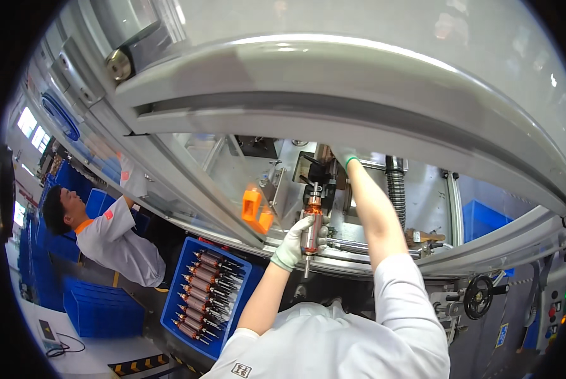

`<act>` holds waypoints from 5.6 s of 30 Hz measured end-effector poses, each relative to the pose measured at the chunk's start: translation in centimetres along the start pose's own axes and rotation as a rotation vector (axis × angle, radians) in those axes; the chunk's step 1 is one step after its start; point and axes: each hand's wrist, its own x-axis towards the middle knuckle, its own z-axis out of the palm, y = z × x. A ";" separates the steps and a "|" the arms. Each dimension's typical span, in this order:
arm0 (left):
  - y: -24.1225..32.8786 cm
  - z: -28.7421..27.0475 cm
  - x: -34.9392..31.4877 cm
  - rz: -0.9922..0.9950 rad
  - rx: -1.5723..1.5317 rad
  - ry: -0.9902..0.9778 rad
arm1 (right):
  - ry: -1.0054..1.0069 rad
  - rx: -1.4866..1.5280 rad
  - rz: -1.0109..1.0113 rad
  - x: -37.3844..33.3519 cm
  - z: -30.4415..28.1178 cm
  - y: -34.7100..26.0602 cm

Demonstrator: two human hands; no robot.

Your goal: The person processes motor armatures by loading them into a machine, running them against a rotating brush, and arranging them in a container. They then carry the filled container to a cart and return with an empty container to process more armatures.

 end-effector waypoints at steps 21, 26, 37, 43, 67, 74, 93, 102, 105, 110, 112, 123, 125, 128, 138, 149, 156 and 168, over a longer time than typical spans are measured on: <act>6.6 7.9 13.7 0.290 0.541 0.435 | 0.232 1.144 0.450 -32.2 -13.6 -2.9; 11.7 5.9 22.3 0.602 1.279 0.572 | 0.303 0.913 0.242 -32.2 -12.9 -1.6; 11.9 1.1 24.9 0.628 1.359 0.551 | 0.297 0.896 0.271 -32.0 -13.8 -1.8; 11.8 1.7 24.2 0.639 1.533 0.658 | 0.238 0.986 0.347 -31.8 -13.8 -2.1; -5.6 6.8 -1.8 0.513 2.154 -0.115 | 0.340 1.123 0.330 -32.2 -12.6 -2.5; -10.1 4.6 -0.2 0.562 2.444 -0.400 | 0.139 1.094 0.506 -33.9 -16.1 -3.7; -16.6 9.3 1.8 0.790 2.151 -0.808 | 1.174 1.739 0.104 -57.1 -25.3 -7.0; -34.7 7.5 3.6 0.449 2.160 -0.984 | 1.784 1.646 0.488 -72.1 -24.3 -0.2; -38.6 3.5 7.7 0.118 2.473 -1.039 | 1.761 1.544 0.675 -76.2 -23.1 1.7; -38.8 2.2 10.2 0.153 2.147 -1.000 | 1.505 1.648 0.956 -76.7 -23.9 2.6; -37.8 1.4 10.5 0.146 1.946 -1.035 | 1.572 1.608 0.926 -74.2 -22.4 4.0; -29.7 10.4 -5.8 -0.628 1.409 0.077 | 1.401 1.767 1.007 -61.3 -16.3 9.6; -26.4 8.4 -8.8 -0.632 1.364 0.243 | 1.124 1.774 0.977 -60.9 -14.2 11.5; -23.0 5.8 -13.0 -0.555 1.256 0.402 | 1.303 2.039 1.051 -57.2 -17.6 10.1; -20.7 3.8 -16.0 -0.528 1.117 0.508 | 1.241 1.871 0.998 -56.9 -15.8 11.3; -27.1 10.0 -7.5 -0.823 1.266 -0.017 | 0.852 1.851 0.718 -64.5 -16.5 11.4; -38.3 14.4 -4.8 -0.687 1.688 -0.517 | 0.918 2.109 0.706 -71.1 -16.7 1.8; -41.7 12.7 -5.6 -0.892 1.485 -0.563 | 1.489 0.967 1.455 -84.4 -23.2 9.0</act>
